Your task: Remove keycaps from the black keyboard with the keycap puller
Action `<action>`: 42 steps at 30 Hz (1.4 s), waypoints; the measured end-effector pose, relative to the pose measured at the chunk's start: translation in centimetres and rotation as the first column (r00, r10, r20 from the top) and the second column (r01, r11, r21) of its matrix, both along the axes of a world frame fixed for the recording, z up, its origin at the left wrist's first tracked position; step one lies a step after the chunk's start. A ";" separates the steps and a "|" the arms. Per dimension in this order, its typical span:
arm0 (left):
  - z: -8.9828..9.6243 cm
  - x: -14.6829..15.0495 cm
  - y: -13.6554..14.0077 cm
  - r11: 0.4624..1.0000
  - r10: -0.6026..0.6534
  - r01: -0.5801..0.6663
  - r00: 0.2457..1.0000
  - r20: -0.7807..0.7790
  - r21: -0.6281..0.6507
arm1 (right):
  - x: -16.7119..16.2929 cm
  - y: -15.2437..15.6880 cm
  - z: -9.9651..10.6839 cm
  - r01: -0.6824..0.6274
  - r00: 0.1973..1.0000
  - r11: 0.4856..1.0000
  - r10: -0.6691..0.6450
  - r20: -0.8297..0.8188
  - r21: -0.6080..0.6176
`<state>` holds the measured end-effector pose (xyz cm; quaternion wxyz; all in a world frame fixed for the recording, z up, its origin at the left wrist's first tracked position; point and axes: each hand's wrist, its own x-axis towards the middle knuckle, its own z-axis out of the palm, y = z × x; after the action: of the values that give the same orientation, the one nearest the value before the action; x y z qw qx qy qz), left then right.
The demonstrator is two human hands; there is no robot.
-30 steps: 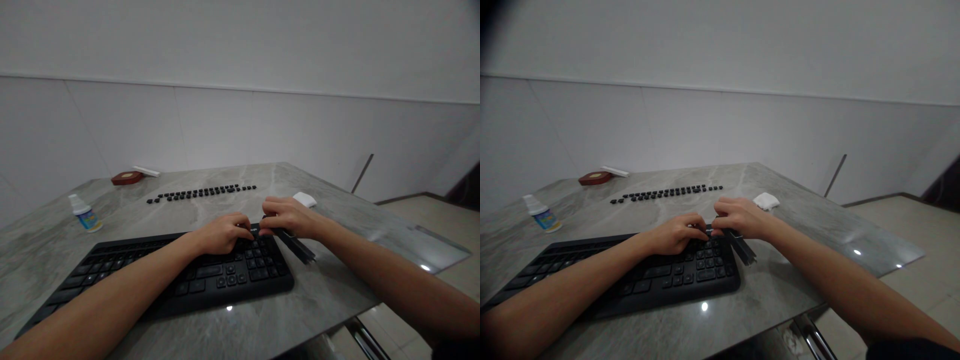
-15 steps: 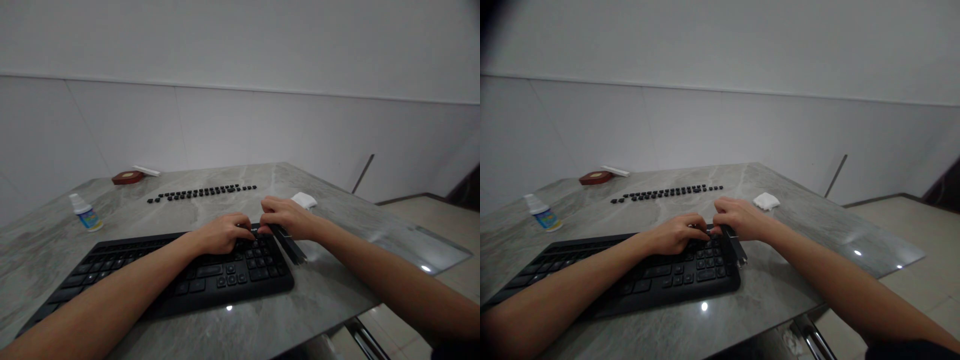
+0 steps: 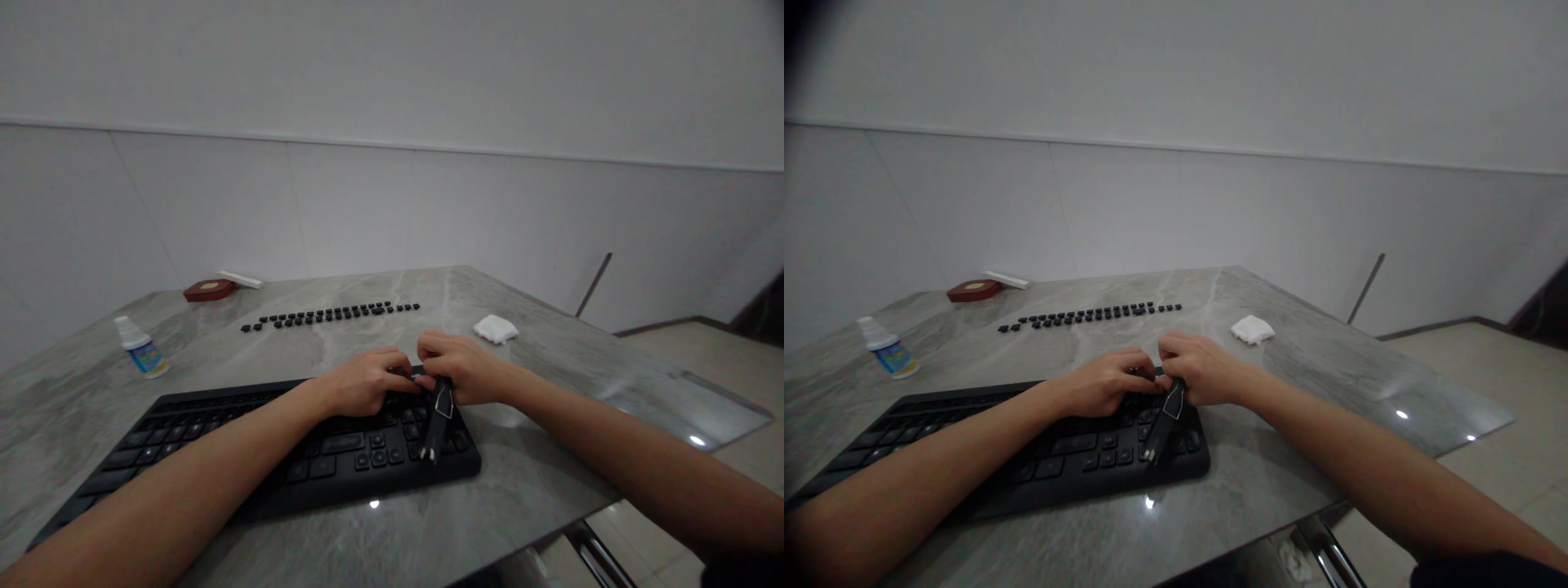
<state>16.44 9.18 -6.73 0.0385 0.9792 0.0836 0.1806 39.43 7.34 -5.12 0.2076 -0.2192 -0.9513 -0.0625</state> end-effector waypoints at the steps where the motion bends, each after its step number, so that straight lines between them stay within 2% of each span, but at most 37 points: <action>1: -0.1 0.0 0.0 1.000 0.012 -0.012 1.000 -0.004 -0.004 | 0.0 0.2 -0.1 0.042 0.999 0.997 -0.043 -0.019 -0.060; 3: -0.2 0.0 0.1 0.999 0.041 -0.041 0.999 0.003 -0.015 | 0.1 0.7 -0.3 0.162 0.985 0.960 -0.172 -0.023 -0.228; 5: -0.4 0.0 0.3 0.999 0.049 -0.048 0.998 0.030 -0.024 | 0.3 1.1 -0.3 0.277 0.957 0.874 -0.289 0.029 -0.400; 7: -0.6 0.0 0.4 0.999 0.036 -0.035 0.998 0.054 -0.031 | 0.5 1.3 -0.2 0.344 0.934 0.801 -0.343 0.096 -0.489; 8: -0.7 0.0 0.4 0.999 0.027 -0.025 0.998 0.060 -0.036 | 0.5 1.3 0.0 0.366 0.928 0.790 -0.353 0.122 -0.492; 12: -0.5 0.1 0.2 0.999 0.034 -0.031 0.998 0.056 -0.042 | 0.6 0.7 0.8 0.398 0.917 0.830 -0.352 0.187 -0.391; 18: -0.1 0.1 0.0 0.996 0.077 -0.077 0.997 0.004 -0.036 | -0.3 -0.7 1.3 0.372 0.920 0.899 -0.326 0.216 -0.230; 25: -0.2 0.0 0.0 0.997 0.071 -0.070 0.998 0.004 -0.025 | -0.2 -0.3 1.4 0.429 0.893 0.875 -0.374 0.251 -0.224; 30: -0.3 -0.1 0.2 0.999 0.039 -0.039 0.999 0.008 -0.011 | -0.2 -0.3 1.3 0.289 0.939 0.940 -0.240 0.247 -0.184; 33: -0.3 -0.1 0.3 1.000 0.011 -0.010 1.000 0.012 -0.021 | -0.7 -0.9 1.4 0.296 0.932 0.947 -0.258 0.255 -0.122; 35: -0.3 -0.1 0.3 0.999 0.027 -0.027 1.000 0.010 -0.036 | -0.8 -0.9 1.5 0.350 0.914 0.927 -0.306 0.268 -0.134; 37: -0.4 0.0 0.2 0.997 0.058 -0.057 0.998 0.014 -0.046 | -0.4 -0.3 1.6 0.398 0.902 0.886 -0.330 0.277 -0.240; 40: -0.4 0.0 0.1 0.997 0.061 -0.059 0.997 0.039 -0.044 | 0.4 1.1 1.3 0.394 0.916 0.774 -0.291 0.275 -0.496; 42: -0.4 0.0 0.1 0.999 0.039 -0.038 0.998 0.039 -0.038 | 0.9 2.0 1.1 0.361 0.932 0.699 -0.256 0.255 -0.617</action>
<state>16.42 9.30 -7.15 0.0549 0.9728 0.1049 0.1991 40.29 9.32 -4.01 0.0322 -0.4290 -0.8746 0.2238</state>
